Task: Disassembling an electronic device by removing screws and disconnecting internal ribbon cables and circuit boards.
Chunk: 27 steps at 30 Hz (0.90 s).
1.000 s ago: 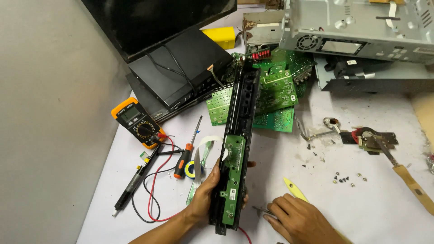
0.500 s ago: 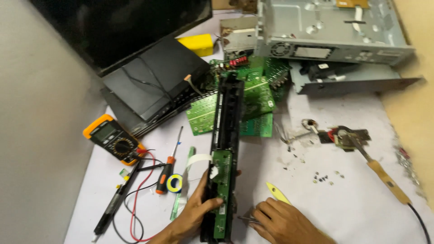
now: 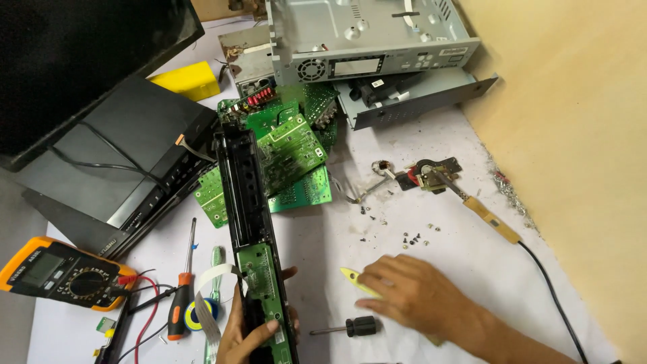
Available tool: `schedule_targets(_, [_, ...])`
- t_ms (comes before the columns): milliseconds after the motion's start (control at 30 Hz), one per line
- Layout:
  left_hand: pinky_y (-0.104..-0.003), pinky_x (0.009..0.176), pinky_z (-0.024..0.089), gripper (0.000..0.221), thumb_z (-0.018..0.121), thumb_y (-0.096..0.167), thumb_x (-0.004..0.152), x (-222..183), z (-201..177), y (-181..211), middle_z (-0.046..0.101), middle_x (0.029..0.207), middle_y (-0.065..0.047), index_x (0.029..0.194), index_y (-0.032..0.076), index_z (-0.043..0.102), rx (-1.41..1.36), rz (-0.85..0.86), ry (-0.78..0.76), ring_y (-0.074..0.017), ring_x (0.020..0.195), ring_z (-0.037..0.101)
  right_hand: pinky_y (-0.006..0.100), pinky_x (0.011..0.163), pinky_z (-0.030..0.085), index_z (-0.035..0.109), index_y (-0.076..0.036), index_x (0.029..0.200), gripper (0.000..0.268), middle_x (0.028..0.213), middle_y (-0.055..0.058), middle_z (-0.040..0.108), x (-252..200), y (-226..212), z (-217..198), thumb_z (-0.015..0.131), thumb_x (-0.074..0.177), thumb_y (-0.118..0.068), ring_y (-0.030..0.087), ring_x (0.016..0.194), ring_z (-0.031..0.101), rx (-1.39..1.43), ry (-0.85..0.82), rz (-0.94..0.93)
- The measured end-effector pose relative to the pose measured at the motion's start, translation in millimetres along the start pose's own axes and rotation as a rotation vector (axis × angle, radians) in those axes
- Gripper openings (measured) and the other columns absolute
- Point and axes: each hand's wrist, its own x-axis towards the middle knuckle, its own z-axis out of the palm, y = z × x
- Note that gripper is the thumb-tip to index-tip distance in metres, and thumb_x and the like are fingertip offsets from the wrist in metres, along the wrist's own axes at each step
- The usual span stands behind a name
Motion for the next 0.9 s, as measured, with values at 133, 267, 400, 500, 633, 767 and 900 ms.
schedule_targets(133, [-0.046,0.058,0.064,0.079,0.076,0.016,0.077,3.5,-10.9,-6.4,0.073,0.121,-0.034,0.148,0.006,0.041,-0.003,-0.101,0.024,-0.034,0.067,0.072,0.036,0.073,0.06,0.071,-0.004,0.108,0.031,0.1,0.008,0.074,-35.7,48.6,-31.4,0.065,0.099,-0.033,0.022,0.087,0.069,-0.295,0.029,0.239])
schedule_targets(267, [-0.045,0.055,0.066,0.084,0.079,0.019,0.084,7.2,-14.9,-13.5,0.056,0.147,-0.029,0.153,0.01,0.032,-0.06,-0.031,-0.033,-0.0328,0.071,0.074,0.041,0.092,0.056,0.069,-0.014,0.122,0.041,0.111,0.003,0.073,-98.5,92.1,-45.2,0.066,0.093,-0.044,0.024,0.102,0.069,-0.606,-0.046,0.796])
schedule_targets(400, [-0.046,0.056,0.068,0.085,0.079,0.015,0.086,11.0,-22.4,-23.0,0.05,0.15,-0.031,0.154,0.01,0.027,-0.113,0.026,-0.111,-0.035,0.075,0.074,0.039,0.102,0.052,0.067,-0.017,0.132,0.05,0.124,-0.003,0.072,-136.1,118.6,-41.9,0.065,0.092,-0.047,0.019,0.119,0.065,-0.401,-0.079,1.147])
schedule_targets(500, [-0.047,0.058,0.068,0.085,0.079,0.017,0.084,11.0,-20.9,-20.6,0.053,0.149,-0.028,0.154,0.012,0.03,-0.086,-0.009,-0.057,-0.0338,0.076,0.076,0.036,0.092,0.055,0.072,-0.017,0.122,0.038,0.107,-0.003,0.077,-133.2,113.0,-38.6,0.071,0.091,-0.039,0.016,0.104,0.07,-0.338,0.014,1.115])
schedule_targets(633, [-0.047,0.055,0.067,0.085,0.078,0.016,0.087,13.8,-23.2,-24.4,0.05,0.15,-0.031,0.154,0.011,0.027,-0.082,0.048,-0.092,-0.0345,0.074,0.075,0.036,0.091,0.054,0.073,-0.018,0.12,0.032,0.104,-0.003,0.073,-158.4,130.3,-7.3,0.069,0.095,-0.039,0.02,0.1,0.067,-0.489,0.082,0.961])
schedule_targets(767, [-0.045,0.054,0.067,0.087,0.078,0.017,0.087,13.0,-24.7,-27.2,0.05,0.149,-0.032,0.155,0.009,0.024,-0.063,0.071,-0.124,-0.034,0.073,0.075,0.033,0.08,0.055,0.075,-0.018,0.111,0.019,0.097,-0.005,0.071,-158.9,128.4,-3.4,0.075,0.097,-0.031,0.016,0.092,0.066,-0.541,0.188,0.87])
schedule_targets(900, [-0.047,0.059,0.069,0.09,0.079,0.017,0.088,11.8,-26.8,-29.0,0.048,0.15,-0.03,0.157,0.012,0.021,-0.066,0.059,-0.144,-0.034,0.077,0.074,0.03,0.081,0.056,0.076,-0.019,0.112,0.022,0.099,-0.007,0.072,-159.7,132.9,-4.5,0.074,0.097,-0.035,0.012,0.092,0.068,-0.593,0.181,0.834])
